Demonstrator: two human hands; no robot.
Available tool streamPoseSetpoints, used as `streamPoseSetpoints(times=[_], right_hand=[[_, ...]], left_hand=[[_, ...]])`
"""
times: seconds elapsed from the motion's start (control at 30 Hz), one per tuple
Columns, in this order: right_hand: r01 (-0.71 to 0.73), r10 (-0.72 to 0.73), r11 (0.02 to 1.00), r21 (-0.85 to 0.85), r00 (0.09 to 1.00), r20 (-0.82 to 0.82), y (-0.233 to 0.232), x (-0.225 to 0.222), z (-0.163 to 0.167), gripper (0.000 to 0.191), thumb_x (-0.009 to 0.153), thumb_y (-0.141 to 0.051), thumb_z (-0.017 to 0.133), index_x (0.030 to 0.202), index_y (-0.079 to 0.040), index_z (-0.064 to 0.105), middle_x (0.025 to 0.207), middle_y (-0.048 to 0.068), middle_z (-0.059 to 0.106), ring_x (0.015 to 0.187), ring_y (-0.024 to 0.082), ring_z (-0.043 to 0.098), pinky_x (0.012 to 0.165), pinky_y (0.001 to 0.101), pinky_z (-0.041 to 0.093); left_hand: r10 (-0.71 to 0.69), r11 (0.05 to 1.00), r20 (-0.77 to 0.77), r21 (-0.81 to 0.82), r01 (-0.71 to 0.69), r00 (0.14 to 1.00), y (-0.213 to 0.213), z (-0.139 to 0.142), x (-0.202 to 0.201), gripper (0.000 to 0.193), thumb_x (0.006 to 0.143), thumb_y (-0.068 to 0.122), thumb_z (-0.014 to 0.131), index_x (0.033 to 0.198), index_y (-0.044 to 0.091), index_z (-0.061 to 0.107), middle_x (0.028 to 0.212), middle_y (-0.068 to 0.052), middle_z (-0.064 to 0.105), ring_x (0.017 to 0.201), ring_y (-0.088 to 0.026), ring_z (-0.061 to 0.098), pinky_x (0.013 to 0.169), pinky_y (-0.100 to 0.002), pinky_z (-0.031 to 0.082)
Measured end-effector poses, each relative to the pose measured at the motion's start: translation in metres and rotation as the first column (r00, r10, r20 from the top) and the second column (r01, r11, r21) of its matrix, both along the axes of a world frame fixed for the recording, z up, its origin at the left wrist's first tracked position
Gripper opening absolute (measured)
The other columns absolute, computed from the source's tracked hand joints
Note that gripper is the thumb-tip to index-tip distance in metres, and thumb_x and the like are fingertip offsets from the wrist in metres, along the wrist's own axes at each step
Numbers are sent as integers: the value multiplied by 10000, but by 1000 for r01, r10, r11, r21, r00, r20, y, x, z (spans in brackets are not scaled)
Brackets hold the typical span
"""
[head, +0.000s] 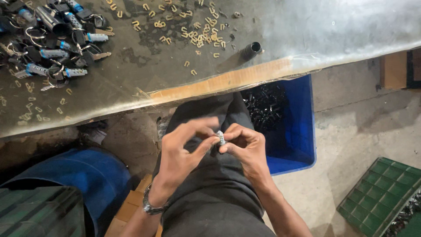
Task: The person sits at a workbench assembling padlock cylinders. They pick up a lock cylinder body, insert small pin and spring components into it by hand, place finished cylinders with the pile of completed locks, and reach for new parts and cylinder bodies to repeat the assembly.
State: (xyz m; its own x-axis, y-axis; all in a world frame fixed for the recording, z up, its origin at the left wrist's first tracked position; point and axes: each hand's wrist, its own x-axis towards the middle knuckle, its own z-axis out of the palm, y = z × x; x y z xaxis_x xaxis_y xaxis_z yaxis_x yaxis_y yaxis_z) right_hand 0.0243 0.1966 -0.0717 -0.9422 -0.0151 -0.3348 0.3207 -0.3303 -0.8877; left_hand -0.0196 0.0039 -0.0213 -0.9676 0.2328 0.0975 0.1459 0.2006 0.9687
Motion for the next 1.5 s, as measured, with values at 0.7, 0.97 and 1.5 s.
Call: streamPoseSetpoints(times=[0.7, 0.97, 1.5], right_hand=[[521, 270, 389, 760, 724, -635, 21, -134, 58, 331, 912, -95, 811, 1187, -23, 641, 1403, 237, 579, 1406, 444, 428, 1201, 523, 302], [235, -116, 961, 143, 816, -566, 22, -55, 26, 412, 1081, -394, 665, 1156, -39, 469, 920, 129, 604, 739, 173, 646, 655, 326, 552], [372, -395, 908, -194, 913, -100, -16, -2, 7, 321, 1057, -376, 543, 991, -124, 356, 686, 47, 407, 542, 72, 295, 442, 240, 253]], left_hand=[[-118, 796, 429, 580, -173, 896, -17, -24, 11, 178, 895, 45, 787, 1021, -18, 677, 815, -34, 644, 605, -43, 526, 501, -202, 403], [-438, 561, 769, 638, -528, 465, -1, -17, 3, 464, 922, 235, 628, 1308, -23, 636, 767, 29, 517, 608, -61, 475, 464, -210, 396], [-572, 582, 710, 704, -406, 411, 17, -52, 33, 276, 1012, 284, 655, 982, 10, 671, 762, -8, 647, 646, -150, 684, 551, -263, 521]])
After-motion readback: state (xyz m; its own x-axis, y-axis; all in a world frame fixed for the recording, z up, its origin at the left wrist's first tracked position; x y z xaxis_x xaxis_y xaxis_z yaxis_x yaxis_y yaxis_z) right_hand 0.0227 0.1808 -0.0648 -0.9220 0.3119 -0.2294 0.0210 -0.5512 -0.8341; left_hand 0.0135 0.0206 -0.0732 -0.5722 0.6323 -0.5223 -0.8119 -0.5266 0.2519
